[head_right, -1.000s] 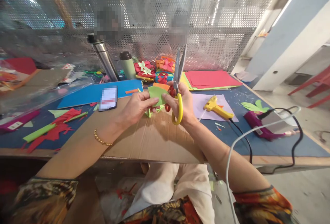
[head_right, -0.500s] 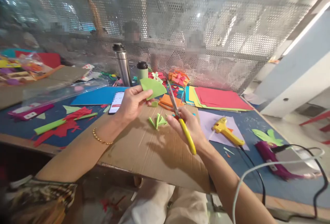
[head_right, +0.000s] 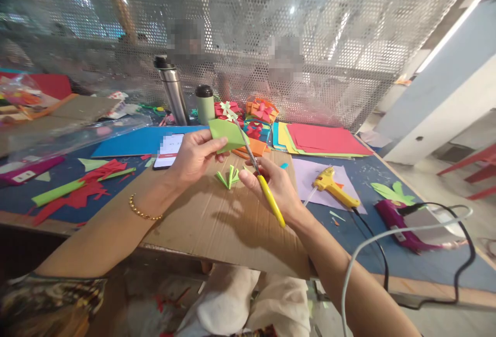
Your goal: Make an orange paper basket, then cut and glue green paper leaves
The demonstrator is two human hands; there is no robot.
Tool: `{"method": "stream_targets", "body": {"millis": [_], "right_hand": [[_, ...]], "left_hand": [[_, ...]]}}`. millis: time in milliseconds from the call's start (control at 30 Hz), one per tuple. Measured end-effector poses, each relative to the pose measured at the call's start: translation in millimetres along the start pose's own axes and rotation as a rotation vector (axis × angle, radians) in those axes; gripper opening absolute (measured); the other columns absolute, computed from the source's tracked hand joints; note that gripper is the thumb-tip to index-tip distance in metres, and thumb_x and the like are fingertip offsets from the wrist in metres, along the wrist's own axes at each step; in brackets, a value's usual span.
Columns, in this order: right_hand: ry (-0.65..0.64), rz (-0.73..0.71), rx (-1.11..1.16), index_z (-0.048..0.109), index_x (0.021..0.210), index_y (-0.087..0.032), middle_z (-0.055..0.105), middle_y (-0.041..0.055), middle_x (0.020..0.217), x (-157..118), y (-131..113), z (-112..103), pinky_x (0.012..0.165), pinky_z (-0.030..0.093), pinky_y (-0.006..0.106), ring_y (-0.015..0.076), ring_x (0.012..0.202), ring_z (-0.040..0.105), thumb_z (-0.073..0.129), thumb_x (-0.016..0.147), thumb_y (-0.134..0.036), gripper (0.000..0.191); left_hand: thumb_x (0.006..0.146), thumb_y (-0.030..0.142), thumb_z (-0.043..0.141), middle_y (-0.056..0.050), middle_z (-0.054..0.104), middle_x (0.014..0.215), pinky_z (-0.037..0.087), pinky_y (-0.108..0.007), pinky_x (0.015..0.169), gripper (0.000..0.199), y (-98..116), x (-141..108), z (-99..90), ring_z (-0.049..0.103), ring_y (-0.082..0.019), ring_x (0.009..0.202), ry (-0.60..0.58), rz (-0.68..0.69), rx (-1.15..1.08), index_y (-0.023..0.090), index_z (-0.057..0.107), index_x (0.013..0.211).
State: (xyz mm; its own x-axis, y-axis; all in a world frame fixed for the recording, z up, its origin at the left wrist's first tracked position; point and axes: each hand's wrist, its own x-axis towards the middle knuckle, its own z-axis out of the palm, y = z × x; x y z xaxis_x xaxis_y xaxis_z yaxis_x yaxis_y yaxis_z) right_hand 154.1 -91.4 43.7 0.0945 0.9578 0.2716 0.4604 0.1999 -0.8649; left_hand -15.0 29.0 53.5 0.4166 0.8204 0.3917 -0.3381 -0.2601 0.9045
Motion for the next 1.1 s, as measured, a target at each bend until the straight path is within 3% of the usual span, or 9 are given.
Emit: {"method": "stream_targets", "body": {"millis": [333,633,1100], "right_hand": [[0.016,0.023,-0.003,0.071,0.106,-0.017,0.055,-0.0005,0.074,2.0,2.5,-0.9,0.056,0.041,0.03,0.0154,0.062,0.053,0.066,0.072,-0.1,0.09],[0.015,-0.006,-0.003,0.072,0.108,-0.017,0.057,-0.0015,0.072,0.9,6.7,-0.4,0.053,0.042,0.029,0.0141,0.058,0.052,0.066,0.079,-0.095,0.084],[0.023,0.026,-0.036,0.074,0.104,-0.019,0.052,-0.0042,0.06,-1.0,4.8,-2.9,0.049,0.035,0.028,0.0133,0.051,0.047,0.067,0.082,-0.091,0.076]], "left_hand": [[0.068,0.036,0.087,-0.003,0.073,0.073,0.047,-0.025,0.052,0.021,0.7,0.2,-0.3,0.06,-0.012,0.059,-0.003,-0.028,0.004,0.018,0.077,0.073],[0.071,0.034,0.085,-0.003,0.072,0.072,0.048,-0.025,0.052,0.018,1.7,-0.3,0.2,0.061,-0.012,0.059,-0.003,-0.012,0.013,0.018,0.076,0.071],[0.073,0.034,0.082,-0.004,0.072,0.071,0.049,-0.025,0.052,0.018,1.0,-0.1,-0.5,0.061,-0.012,0.059,-0.01,-0.009,0.039,0.018,0.074,0.069]]}}
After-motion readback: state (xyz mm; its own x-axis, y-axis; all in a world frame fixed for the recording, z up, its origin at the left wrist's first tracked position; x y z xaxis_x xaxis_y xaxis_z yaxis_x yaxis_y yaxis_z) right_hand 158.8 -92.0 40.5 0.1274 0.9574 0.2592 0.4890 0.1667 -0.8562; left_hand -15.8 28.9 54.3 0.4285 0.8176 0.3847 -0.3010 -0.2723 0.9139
